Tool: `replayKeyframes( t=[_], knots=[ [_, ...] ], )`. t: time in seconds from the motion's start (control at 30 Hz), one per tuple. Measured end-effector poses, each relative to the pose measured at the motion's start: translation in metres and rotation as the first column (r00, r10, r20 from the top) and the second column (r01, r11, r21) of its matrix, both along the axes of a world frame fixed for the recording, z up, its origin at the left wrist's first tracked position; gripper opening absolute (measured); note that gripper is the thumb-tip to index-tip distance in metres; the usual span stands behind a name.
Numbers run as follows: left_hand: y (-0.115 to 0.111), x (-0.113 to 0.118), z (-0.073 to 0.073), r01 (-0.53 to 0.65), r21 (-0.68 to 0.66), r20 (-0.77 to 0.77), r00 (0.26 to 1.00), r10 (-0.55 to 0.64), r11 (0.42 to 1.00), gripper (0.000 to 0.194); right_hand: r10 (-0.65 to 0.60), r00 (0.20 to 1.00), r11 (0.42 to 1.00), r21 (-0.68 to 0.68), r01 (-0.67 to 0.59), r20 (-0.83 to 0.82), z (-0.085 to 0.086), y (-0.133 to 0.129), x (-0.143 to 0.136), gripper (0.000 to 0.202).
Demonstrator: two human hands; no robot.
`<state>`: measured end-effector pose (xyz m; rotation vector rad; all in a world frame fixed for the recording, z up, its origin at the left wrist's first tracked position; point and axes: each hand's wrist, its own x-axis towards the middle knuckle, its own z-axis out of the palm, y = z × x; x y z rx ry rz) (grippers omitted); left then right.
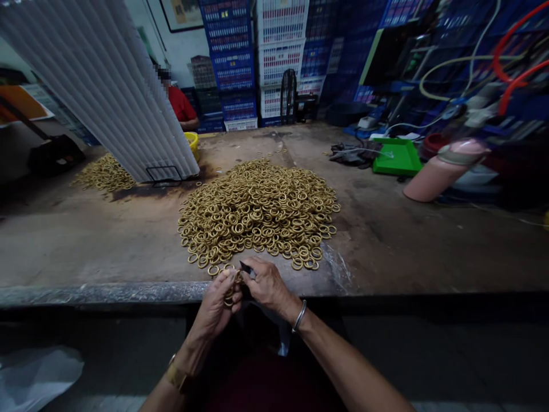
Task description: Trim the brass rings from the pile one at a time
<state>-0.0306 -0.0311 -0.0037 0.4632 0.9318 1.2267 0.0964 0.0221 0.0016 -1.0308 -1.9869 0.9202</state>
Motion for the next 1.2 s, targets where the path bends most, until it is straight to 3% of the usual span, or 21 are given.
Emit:
replayKeyframes(
  t=[0.1, 0.2, 0.33, 0.43, 0.53, 0.67, 0.8, 1.07, 1.2],
  knots=[
    [-0.001, 0.001, -0.002, -0.008, 0.018, -0.038, 0.999, 0.009, 1.0, 0.026, -0.004, 0.999, 0.999, -0.038, 0.003, -0.039, 0.001, -0.001, -0.001, 0.008],
    [-0.002, 0.002, -0.004, -0.06, 0.067, -0.154, 0.986, 0.07, 0.996, 0.026, -0.095, 0.99, 0.971, -0.23, 0.068, -0.106, 0.001, -0.001, -0.003, 0.011],
    [-0.003, 0.004, -0.005, -0.077, 0.144, -0.395, 0.909, 0.129, 0.987, 0.025, -0.15, 0.977, 0.823, -0.567, 0.039, -0.151, -0.003, -0.002, -0.005, 0.022],
    [-0.003, 0.005, -0.004, -0.073, 0.185, -0.476, 0.866, 0.154, 0.98, 0.025, -0.152, 0.966, 0.741, -0.671, -0.029, -0.209, -0.007, -0.003, -0.006, 0.027],
    [-0.004, 0.005, -0.002, -0.031, 0.176, -0.464, 0.879, 0.11, 0.984, 0.023, -0.173, 0.964, 0.758, -0.653, -0.001, -0.202, -0.01, -0.002, -0.007, 0.026],
    [-0.005, 0.006, -0.001, 0.04, 0.114, -0.356, 0.934, 0.003, 0.993, 0.025, -0.186, 0.976, 0.844, -0.527, 0.097, -0.118, -0.007, 0.001, -0.008, 0.019],
    [-0.006, 0.006, -0.001, 0.041, 0.091, -0.286, 0.958, -0.014, 0.995, 0.026, -0.183, 0.98, 0.909, -0.392, 0.141, -0.073, -0.004, 0.002, -0.007, 0.016],
    [-0.007, 0.006, 0.0, 0.039, 0.056, -0.221, 0.975, -0.025, 0.998, 0.029, -0.173, 0.98, 0.89, -0.443, 0.111, -0.102, -0.008, 0.004, -0.005, 0.016],
    [-0.006, 0.005, 0.0, 0.022, 0.082, -0.244, 0.97, -0.001, 0.996, 0.026, -0.184, 0.982, 0.951, -0.245, 0.186, 0.033, -0.007, 0.002, 0.0, 0.015]
  ],
)
